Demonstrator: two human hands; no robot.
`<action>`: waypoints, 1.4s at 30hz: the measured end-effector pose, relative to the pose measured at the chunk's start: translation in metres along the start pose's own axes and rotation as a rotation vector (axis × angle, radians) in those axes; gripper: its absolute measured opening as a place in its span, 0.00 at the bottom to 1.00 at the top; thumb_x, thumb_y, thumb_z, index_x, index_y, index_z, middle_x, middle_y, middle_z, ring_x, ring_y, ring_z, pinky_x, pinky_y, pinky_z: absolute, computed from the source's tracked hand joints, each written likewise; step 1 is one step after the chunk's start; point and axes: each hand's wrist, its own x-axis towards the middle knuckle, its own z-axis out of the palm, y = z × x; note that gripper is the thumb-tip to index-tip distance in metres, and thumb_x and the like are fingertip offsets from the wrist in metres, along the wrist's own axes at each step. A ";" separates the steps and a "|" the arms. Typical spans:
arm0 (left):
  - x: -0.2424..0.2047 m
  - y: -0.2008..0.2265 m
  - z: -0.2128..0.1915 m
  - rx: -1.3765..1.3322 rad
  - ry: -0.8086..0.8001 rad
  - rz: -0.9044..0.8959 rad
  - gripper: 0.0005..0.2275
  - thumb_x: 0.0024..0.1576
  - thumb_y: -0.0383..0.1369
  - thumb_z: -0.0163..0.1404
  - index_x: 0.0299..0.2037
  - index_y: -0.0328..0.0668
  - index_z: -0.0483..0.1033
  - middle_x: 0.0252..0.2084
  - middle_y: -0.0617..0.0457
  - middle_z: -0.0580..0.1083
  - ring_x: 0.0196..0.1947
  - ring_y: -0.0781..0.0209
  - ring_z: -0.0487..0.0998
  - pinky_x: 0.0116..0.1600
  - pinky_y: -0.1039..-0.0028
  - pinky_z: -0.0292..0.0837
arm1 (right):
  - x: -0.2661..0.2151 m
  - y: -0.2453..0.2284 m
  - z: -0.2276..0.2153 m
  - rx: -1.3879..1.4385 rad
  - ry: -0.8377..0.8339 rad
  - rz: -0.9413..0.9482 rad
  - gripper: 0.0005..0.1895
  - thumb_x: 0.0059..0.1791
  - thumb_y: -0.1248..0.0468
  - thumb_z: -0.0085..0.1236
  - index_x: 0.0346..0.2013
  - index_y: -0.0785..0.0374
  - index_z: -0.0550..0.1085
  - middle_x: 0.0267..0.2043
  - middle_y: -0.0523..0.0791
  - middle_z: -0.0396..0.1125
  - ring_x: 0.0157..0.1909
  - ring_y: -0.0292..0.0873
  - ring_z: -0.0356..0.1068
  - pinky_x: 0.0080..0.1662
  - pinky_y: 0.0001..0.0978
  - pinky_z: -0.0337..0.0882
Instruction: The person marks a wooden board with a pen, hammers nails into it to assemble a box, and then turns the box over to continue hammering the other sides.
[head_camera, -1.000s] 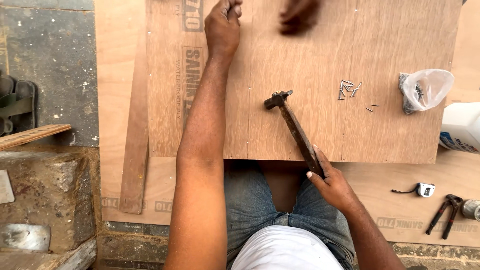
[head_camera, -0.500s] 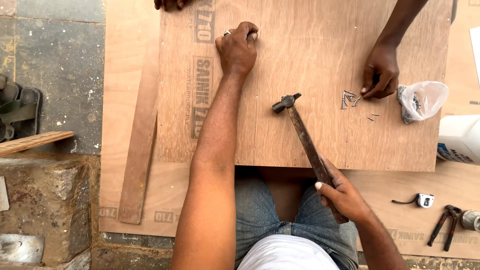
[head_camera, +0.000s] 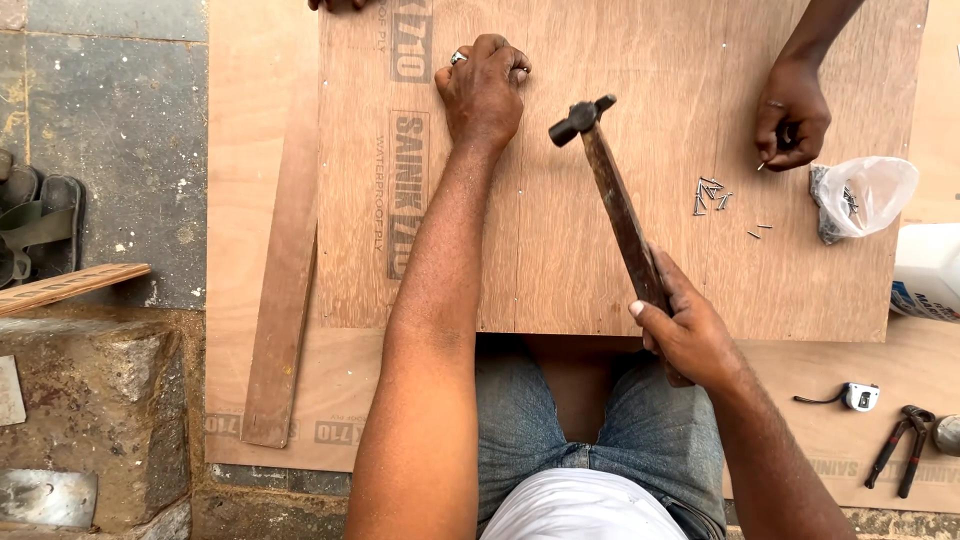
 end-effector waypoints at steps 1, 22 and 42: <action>0.000 0.000 0.000 0.000 0.001 0.000 0.03 0.58 0.34 0.55 0.37 0.59 0.83 0.45 0.66 0.74 0.44 0.68 0.73 0.55 0.64 0.59 | 0.002 -0.005 0.000 0.000 0.000 -0.001 0.42 0.50 0.65 0.52 0.78 0.53 0.48 0.26 0.44 0.62 0.23 0.35 0.65 0.26 0.31 0.71; -0.002 0.000 0.000 0.067 -0.028 0.046 0.08 0.59 0.26 0.50 0.39 0.49 0.82 0.46 0.60 0.73 0.48 0.62 0.70 0.54 0.63 0.58 | 0.057 -0.031 0.016 -0.713 0.382 -0.424 0.41 0.55 0.60 0.54 0.80 0.56 0.48 0.37 0.52 0.70 0.35 0.49 0.74 0.37 0.44 0.76; -0.008 -0.018 0.018 -0.132 0.136 -0.041 0.18 0.62 0.23 0.45 0.60 0.52 0.61 0.59 0.57 0.69 0.57 0.60 0.72 0.64 0.59 0.63 | 0.048 -0.009 0.014 -0.556 0.502 -0.647 0.39 0.61 0.61 0.52 0.80 0.52 0.42 0.37 0.50 0.69 0.36 0.46 0.73 0.37 0.40 0.75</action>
